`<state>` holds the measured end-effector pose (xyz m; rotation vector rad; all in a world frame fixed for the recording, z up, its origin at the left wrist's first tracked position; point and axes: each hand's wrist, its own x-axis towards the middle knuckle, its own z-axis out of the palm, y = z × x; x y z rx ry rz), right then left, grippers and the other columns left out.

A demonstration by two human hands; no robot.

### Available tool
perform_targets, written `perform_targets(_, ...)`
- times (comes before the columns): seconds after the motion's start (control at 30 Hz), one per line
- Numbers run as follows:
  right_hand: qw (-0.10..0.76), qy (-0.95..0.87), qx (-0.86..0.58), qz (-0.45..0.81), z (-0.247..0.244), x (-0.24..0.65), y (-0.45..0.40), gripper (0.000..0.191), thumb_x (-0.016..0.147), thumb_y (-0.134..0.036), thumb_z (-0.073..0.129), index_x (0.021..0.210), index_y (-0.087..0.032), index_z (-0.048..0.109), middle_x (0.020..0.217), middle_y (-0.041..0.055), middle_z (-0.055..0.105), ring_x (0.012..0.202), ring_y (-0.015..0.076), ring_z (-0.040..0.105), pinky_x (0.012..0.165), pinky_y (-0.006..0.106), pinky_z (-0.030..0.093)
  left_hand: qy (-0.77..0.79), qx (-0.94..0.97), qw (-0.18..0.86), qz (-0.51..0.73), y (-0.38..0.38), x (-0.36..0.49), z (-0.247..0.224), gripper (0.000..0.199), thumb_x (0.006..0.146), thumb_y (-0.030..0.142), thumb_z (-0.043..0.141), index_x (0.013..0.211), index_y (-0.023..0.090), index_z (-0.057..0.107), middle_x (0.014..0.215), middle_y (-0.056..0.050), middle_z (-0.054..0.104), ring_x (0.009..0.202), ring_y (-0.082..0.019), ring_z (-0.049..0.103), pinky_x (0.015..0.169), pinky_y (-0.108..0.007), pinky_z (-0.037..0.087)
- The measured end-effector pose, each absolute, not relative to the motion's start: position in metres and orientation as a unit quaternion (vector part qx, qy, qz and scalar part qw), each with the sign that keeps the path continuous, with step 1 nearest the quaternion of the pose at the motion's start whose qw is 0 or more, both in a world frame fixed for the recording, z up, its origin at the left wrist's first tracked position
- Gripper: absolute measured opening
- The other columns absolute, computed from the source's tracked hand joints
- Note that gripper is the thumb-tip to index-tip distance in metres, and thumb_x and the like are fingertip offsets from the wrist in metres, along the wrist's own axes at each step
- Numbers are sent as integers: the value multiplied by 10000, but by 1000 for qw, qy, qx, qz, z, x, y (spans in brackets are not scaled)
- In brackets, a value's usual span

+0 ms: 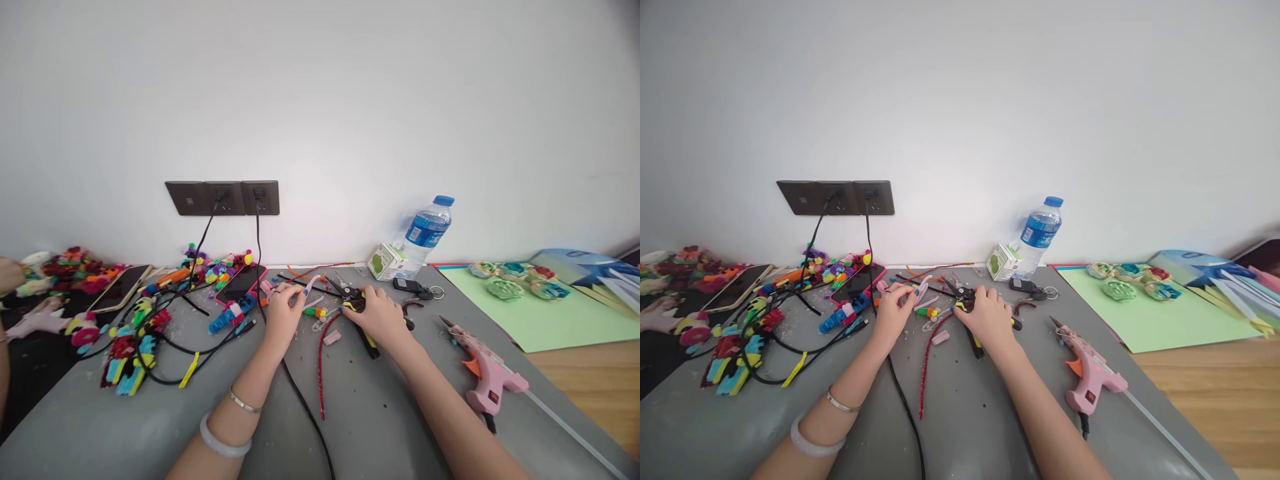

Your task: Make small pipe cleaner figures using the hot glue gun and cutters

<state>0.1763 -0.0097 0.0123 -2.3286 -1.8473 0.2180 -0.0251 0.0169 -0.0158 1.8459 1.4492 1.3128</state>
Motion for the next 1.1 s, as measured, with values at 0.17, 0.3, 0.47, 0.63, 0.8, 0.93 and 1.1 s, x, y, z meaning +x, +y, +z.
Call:
perform_targets(0.17, 134, -636, -759, 22, 3, 184, -7, 421, 865, -418, 616, 1166, -125, 635, 1137, 208, 615, 1074, 385, 582, 874, 451, 434, 502, 628, 296, 516, 17, -23, -15, 150, 867, 225, 561, 890, 171, 699, 798, -42, 672, 624, -142, 526, 617, -261, 408)
perform_targets(0.3, 286, -694, -654, 93, 1, 186, -2, 307, 895, -355, 541, 1106, -155, 642, 972, 139, 653, 913, 298, 601, 840, 422, 458, 450, 609, 369, 539, 9, -13, -14, 132, 827, 193, 586, 944, 183, 647, 800, -23, 667, 693, -145, 591, 636, -236, 450)
perform_targets(0.47, 431, -665, -475, 382, 6, 173, -1, 312, 896, -478, 538, 1003, -200, 632, 815, 42, 671, 761, 206, 626, 709, 327, 495, 388, 695, 379, 472, -1, -4, -12, 59, 822, 172, 613, 878, 189, 625, 794, -8, 673, 672, -133, 611, 611, -229, 440)
perform_targets(0.63, 467, -621, -439, 450, 9, 170, -2, 330, 828, -526, 650, 857, -197, 646, 752, 22, 654, 700, 177, 604, 681, 304, 492, 376, 719, 349, 468, -2, -3, -10, 19, 844, 192, 611, 851, 189, 628, 820, -12, 687, 673, -131, 608, 625, -236, 456)
perform_targets(0.8, 489, -603, -444, 449, 9, 174, 0, 304, 789, -478, 699, 899, -195, 688, 837, 42, 684, 732, 174, 609, 698, 304, 501, 388, 702, 366, 472, -1, -5, -9, 105, 857, 190, 582, 919, 188, 667, 859, -31, 718, 680, -140, 648, 597, -230, 451)
perform_targets(0.93, 504, -600, -431, 447, 10, 173, 0, 286, 786, -458, 714, 898, -200, 665, 834, 39, 676, 746, 172, 614, 702, 300, 506, 394, 676, 405, 473, -4, -5, -7, 117, 846, 234, 599, 897, 189, 695, 843, -40, 725, 700, -158, 651, 616, -243, 468)
perform_targets(1.1, 511, -604, -414, 451, 8, 171, -1, 324, 797, -502, 717, 895, -203, 643, 837, 41, 654, 761, 175, 617, 686, 297, 516, 389, 626, 469, 487, -5, -4, -3, 154, 840, 315, 634, 802, 180, 699, 785, -49, 705, 698, -176, 638, 648, -273, 482)
